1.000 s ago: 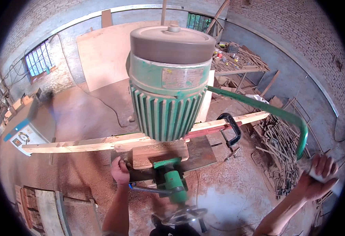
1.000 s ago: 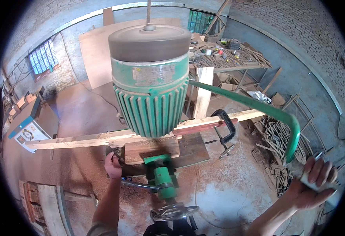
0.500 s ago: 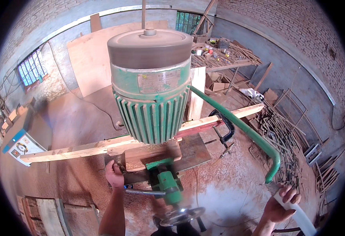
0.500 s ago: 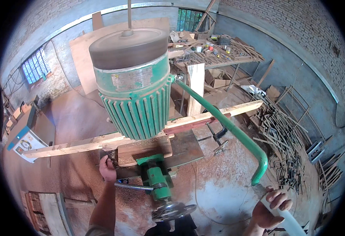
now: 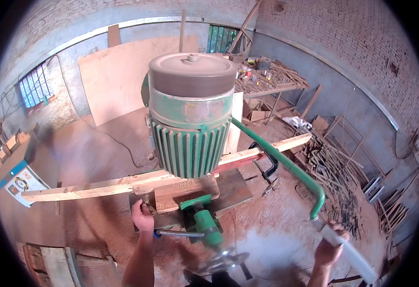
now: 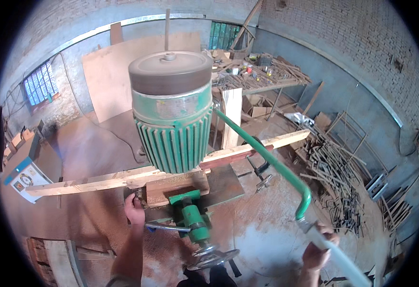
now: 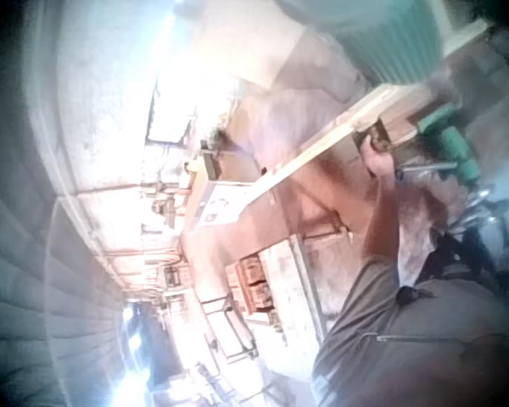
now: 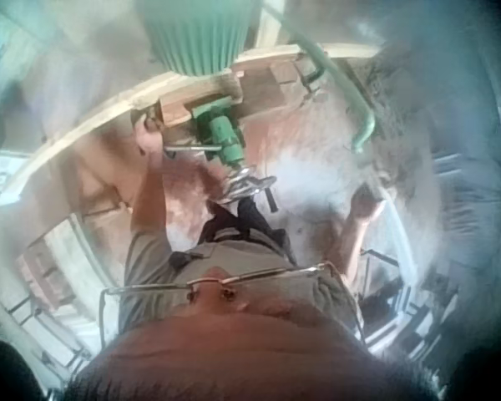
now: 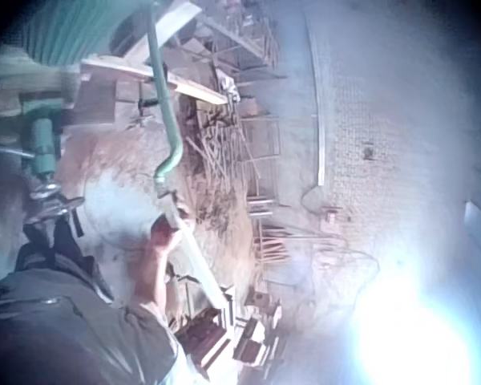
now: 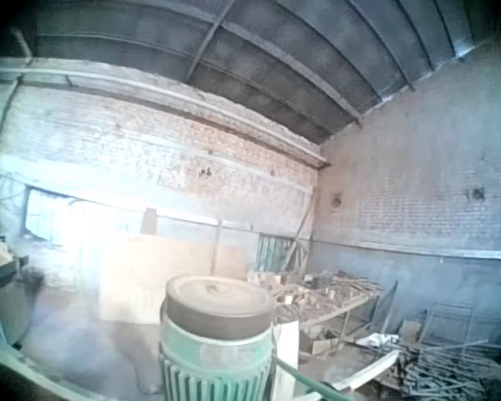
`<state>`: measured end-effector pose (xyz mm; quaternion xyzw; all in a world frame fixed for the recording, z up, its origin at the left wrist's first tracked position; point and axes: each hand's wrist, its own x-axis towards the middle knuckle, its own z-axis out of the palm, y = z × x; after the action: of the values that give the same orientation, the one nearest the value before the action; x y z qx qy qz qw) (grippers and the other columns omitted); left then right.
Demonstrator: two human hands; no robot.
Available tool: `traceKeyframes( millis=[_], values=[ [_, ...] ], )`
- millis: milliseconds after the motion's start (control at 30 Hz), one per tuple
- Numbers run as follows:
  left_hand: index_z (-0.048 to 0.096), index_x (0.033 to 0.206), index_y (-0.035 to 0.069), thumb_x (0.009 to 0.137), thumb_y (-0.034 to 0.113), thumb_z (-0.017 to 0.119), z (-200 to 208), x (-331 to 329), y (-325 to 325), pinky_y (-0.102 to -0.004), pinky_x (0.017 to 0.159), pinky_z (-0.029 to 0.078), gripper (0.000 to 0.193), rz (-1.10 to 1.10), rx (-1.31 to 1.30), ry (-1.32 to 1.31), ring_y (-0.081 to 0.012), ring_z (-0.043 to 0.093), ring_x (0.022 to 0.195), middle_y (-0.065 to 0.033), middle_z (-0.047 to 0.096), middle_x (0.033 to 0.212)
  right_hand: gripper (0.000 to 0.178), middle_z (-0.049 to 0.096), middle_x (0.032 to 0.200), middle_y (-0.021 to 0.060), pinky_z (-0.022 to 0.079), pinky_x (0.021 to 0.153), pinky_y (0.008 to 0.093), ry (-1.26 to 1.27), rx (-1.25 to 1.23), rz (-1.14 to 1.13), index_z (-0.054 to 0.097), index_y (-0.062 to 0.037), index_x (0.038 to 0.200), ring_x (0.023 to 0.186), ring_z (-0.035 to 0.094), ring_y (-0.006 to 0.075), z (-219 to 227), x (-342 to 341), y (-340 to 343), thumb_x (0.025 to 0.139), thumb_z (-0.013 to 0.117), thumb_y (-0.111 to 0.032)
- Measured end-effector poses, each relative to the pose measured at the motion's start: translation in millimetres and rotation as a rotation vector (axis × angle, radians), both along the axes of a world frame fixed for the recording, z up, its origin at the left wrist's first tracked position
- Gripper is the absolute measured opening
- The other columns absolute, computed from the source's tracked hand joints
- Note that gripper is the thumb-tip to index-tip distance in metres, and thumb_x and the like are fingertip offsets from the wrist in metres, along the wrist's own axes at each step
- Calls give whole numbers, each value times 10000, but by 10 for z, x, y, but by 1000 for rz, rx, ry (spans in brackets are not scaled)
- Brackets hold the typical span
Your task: The person repeatedly feeds wooden planks into a green spindle moulder, guiding them through the cutter head to shape the edges. After each pass, the person removes the plank and places it on a nearby table before picking up the next piece.
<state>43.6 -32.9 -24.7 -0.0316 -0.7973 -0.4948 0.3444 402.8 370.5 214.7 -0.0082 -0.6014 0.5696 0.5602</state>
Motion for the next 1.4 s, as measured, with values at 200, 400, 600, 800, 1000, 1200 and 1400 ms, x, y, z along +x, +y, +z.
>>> traceKeyframes(
  millis=[200, 400, 600, 800, 1000, 1200, 1400],
  values=[
    [567, 1145, -19, 887, 86, 561, 113, -27, 16, -368, 726, 508, 279, 36, 207, -206, -304, 616, 761, -180, 621, 943, 348, 514, 967, 35, 413, 848, 405, 301, -17, 339, 506, -107, 1078, 902, 496, 183, 2007, -1105, 377, 889, 645, -364],
    [532, 1206, -32, 909, 135, 547, 237, -190, -76, -333, 629, 507, 340, 137, 73, -319, -217, 612, 649, -147, 620, 796, 347, 584, 1085, 102, 480, 856, 377, 202, 205, 148, 546, -3, 1142, 963, 576, 203, 3370, -2628, 297, 942, 588, -284],
    [556, 1173, -23, 917, 123, 534, 191, -91, -29, -313, 549, 490, 296, 113, 117, -237, -162, 581, 554, -117, 613, 729, 456, 644, 1020, 147, 467, 896, 363, -471, 635, 405, 604, -1, 1105, 1001, 610, 248, 1531, -2725, -775, 936, 514, -414],
    [565, 1166, -12, 922, 137, 532, 339, -72, 5, -319, 535, 486, 288, 180, 64, -240, -166, 578, 542, -108, 601, 689, 483, 658, 928, 223, 495, 754, 444, -1208, 751, 1338, 613, 15, 1013, 892, 636, 390, -383, -2772, -2472, 900, 551, -451],
    [585, 1160, -6, 925, 189, 545, 375, -110, 29, -309, 556, 502, 308, 189, 96, -397, -191, 641, 662, -134, 663, 848, 396, 596, 700, 86, 504, 668, 391, -935, -309, 1114, 563, -81, 750, 695, 621, 245, -511, -2456, -908, 935, 512, -427],
    [582, 1128, 51, 920, 275, 576, 512, -345, -18, -329, 624, 540, 306, 2, 1103, -701, -215, 641, 726, -77, 661, 908, 437, 636, 661, 112, 506, 704, 403, -1076, -207, 362, 637, -34, 684, 689, 628, 231, -1529, -2031, -20, 945, 523, -366],
    [578, 1058, 117, 899, 367, 615, 328, -683, -12, -355, 772, 525, 298, -285, 1255, -769, -187, 617, 811, -48, 648, 914, 393, 668, 722, 136, 521, 638, 314, -814, -320, 173, 640, 46, 710, 636, 623, 184, -1197, -1687, 92, 961, 530, -235]
  ],
)
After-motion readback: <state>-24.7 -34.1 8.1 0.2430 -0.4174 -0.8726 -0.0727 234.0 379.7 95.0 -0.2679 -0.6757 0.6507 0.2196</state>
